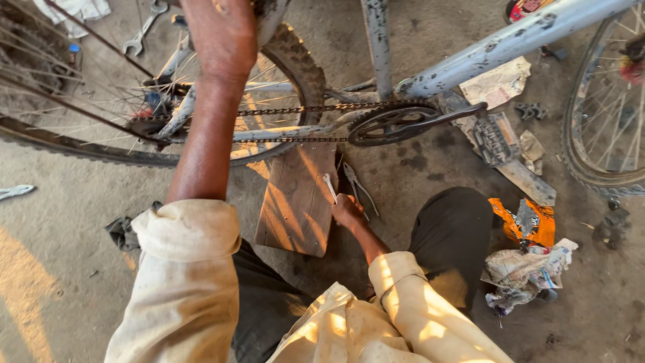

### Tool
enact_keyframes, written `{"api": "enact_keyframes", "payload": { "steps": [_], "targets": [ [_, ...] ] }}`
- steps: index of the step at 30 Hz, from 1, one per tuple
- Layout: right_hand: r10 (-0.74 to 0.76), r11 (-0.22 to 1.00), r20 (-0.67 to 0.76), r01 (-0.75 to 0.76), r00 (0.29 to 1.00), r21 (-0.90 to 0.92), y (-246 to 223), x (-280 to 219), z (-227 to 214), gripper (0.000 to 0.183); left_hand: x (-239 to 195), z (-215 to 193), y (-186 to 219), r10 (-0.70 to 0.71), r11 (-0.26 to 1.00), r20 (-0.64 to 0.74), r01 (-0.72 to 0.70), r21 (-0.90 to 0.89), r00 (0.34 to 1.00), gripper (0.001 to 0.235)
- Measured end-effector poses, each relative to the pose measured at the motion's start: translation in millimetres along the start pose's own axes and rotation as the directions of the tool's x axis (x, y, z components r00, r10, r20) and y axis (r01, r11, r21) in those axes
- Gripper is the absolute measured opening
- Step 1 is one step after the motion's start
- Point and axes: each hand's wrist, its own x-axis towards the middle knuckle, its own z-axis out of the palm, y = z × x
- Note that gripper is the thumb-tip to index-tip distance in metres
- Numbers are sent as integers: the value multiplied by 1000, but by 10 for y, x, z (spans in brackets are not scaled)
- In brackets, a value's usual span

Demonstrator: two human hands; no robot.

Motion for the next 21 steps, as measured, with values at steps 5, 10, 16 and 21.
{"api": "enact_keyframes", "payload": {
  "steps": [5,10,16,21],
  "targets": [
    [-264,461,-87,205,961,863,-426,-546,-1005,14,-27,-8,-37,-14,996,-7,14,-89,1000,58],
    [-390,126,-343,418,855,900,-864,-1306,-1890,25,-21,7,-85,-26,994,-9,25,-105,1000,54],
    [-464,20,-436,501,771,865,-1232,-1718,-2281,26,73,19,-188,402,879,-15,-381,285,916,37],
    [-435,63,-494,572,753,818,-1270,-1728,-2336,19,12,22,-265,404,865,-15,-377,332,915,34]
  ]
}}
